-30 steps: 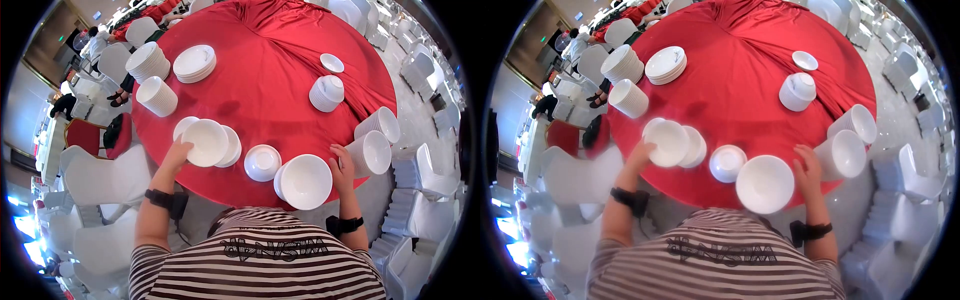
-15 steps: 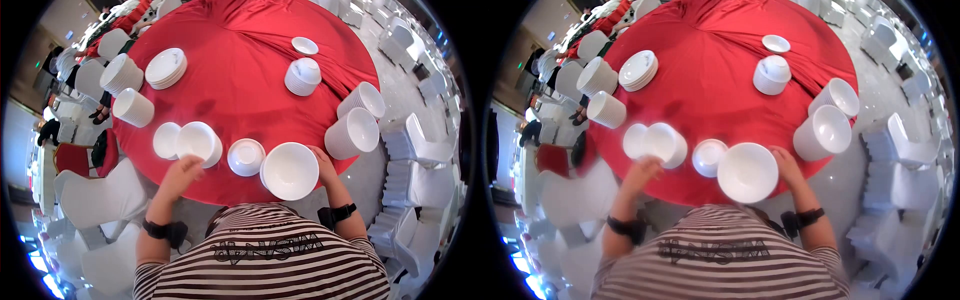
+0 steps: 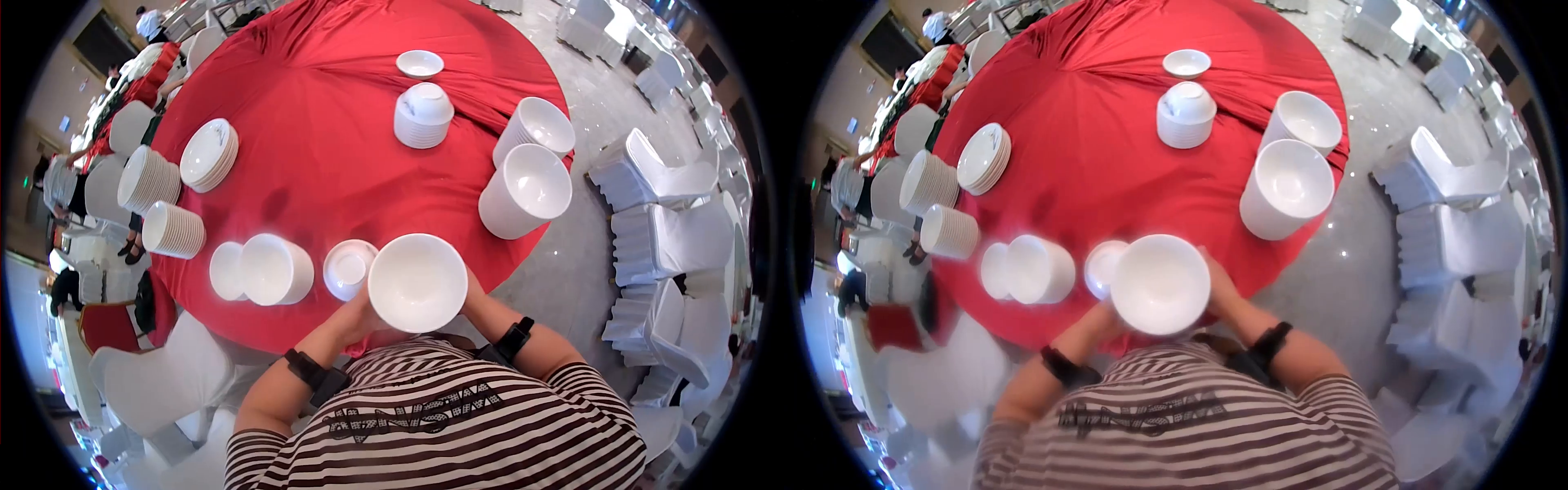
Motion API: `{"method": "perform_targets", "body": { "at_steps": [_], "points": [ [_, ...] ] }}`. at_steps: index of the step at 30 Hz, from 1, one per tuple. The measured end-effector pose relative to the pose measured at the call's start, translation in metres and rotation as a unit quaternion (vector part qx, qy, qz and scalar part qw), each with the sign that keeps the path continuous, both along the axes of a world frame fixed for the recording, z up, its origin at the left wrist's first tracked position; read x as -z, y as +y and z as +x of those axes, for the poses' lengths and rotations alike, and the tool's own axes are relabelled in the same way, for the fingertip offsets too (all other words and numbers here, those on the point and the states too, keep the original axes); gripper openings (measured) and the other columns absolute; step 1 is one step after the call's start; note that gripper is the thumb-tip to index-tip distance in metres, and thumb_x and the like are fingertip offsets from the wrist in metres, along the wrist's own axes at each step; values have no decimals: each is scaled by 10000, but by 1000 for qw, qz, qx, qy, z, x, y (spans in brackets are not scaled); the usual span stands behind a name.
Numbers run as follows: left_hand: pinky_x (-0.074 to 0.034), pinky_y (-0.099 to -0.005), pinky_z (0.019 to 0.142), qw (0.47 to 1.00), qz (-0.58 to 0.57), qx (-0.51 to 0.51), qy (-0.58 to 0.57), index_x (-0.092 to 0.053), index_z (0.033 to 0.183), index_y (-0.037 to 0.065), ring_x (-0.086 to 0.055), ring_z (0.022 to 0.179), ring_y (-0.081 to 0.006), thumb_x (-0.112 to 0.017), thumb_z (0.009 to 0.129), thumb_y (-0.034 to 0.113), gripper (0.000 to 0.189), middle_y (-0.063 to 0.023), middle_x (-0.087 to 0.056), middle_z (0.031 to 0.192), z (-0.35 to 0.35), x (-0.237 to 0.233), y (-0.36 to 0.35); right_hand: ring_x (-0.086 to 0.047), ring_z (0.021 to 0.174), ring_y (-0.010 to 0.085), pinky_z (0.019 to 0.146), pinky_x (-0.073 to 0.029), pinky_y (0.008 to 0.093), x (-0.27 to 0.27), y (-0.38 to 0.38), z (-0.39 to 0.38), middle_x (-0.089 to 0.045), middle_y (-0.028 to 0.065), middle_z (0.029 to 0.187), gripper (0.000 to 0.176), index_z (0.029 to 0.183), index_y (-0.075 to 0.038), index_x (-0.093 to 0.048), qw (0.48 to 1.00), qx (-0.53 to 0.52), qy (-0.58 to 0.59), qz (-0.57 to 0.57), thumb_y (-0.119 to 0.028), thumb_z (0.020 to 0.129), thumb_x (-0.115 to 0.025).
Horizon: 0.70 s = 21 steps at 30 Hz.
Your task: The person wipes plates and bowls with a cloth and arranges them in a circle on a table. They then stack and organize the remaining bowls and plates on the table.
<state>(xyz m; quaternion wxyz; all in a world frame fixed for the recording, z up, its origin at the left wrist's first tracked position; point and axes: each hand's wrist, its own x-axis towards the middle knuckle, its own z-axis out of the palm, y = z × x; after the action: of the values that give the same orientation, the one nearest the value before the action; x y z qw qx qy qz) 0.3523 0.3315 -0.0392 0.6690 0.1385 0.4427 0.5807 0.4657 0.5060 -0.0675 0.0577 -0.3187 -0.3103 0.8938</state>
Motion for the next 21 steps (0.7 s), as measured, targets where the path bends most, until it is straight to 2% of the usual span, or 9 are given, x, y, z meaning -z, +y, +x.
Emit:
{"method": "perform_targets", "body": {
  "at_steps": [1, 2, 3, 6, 10, 13, 16, 20, 21],
  "points": [
    [-347, -467, 982, 998, 1, 26, 65, -232, 1382, 96, -357, 1244, -260, -370, 861, 596, 735, -97, -322, 1380, 0, -3, 1, -544, 959, 177, 853, -426, 321, 8, 2, -1, -581, 104, 1070, 420, 1135, 6, -524, 1000, -5, -5, -8, -307, 971, -297],
    [-360, -451, 975, 999, 8, 6, 32, -254, 1370, 92, -375, 1232, -248, -385, 867, 571, 706, -93, -343, 1365, 0, 7, 2, -540, 969, 181, 868, -416, 328, 18, 4, -1, -579, 106, 1077, 437, 1134, 6, -525, 1000, -10, -11, -16, -316, 974, -276],
    [-373, -435, 967, 1000, 15, -14, -1, -276, 1357, 87, -392, 1219, -235, -400, 874, 546, 678, -89, -363, 1350, 0, 12, 4, -530, 990, 191, 891, -390, 332, 20, 5, -3, -576, 107, 1096, 465, 1139, 2, -526, 992, -52, 35, 110, -332, 976, -246],
    [-399, -392, 952, 989, -36, -99, -102, -324, 1326, 75, -435, 1182, -212, -437, 888, 484, 610, -80, -412, 1310, 2, 13, 11, -528, 990, 191, 887, -391, 325, 15, 8, -4, -577, 109, 1098, 463, 1145, -3, -526, 998, -20, 49, -17, -330, 976, -245],
    [-429, -364, 916, 997, 29, -51, 56, -351, 1302, 72, -475, 1138, -203, -455, 893, 449, 566, -65, -448, 1270, 1, 5, 25, -537, 975, 194, 870, -406, 326, -15, 20, -5, -580, 105, 1093, 456, 1144, -7, -527, 1000, 3, 12, 12, -330, 975, -253],
    [-440, -380, 899, 992, 71, -52, 85, -360, 1295, 69, -478, 1133, -199, -448, 899, 437, 547, -62, -455, 1260, -6, -5, 46, -546, 958, 189, 856, -418, 319, -14, 37, -13, -585, 105, 1078, 440, 1134, -5, -530, 999, 36, 36, 3, -325, 973, -276],
    [-441, -407, 892, 993, -62, -95, -9, -374, 1291, 93, -479, 1131, -202, -451, 887, 465, 555, -59, -465, 1247, -18, -39, 77, -551, 948, 186, 843, -428, 313, -20, 54, -26, -588, 102, 1068, 423, 1129, 0, -531, 995, 75, 53, 26, -317, 969, -301],
    [-415, -489, 893, 999, 28, 14, 6, -381, 1301, 162, -455, 1164, -232, -453, 843, 561, 612, -50, -428, 1306, -48, -31, 108, -554, 982, 197, 860, -442, 325, -13, 77, -43, -587, 115, 1081, 391, 1144, 6, -520, 987, 107, 95, 78, -293, 956, -350],
    [-391, -522, 903, 1000, 11, 15, -3, -356, 1320, 186, -412, 1202, -245, -432, 841, 584, 627, -47, -388, 1342, -52, -29, 112, -555, 996, 204, 867, -447, 331, -10, 82, -47, -583, 123, 1090, 377, 1149, 9, -513, 986, 138, 81, 39, -276, 948, -369]
  ]
}}
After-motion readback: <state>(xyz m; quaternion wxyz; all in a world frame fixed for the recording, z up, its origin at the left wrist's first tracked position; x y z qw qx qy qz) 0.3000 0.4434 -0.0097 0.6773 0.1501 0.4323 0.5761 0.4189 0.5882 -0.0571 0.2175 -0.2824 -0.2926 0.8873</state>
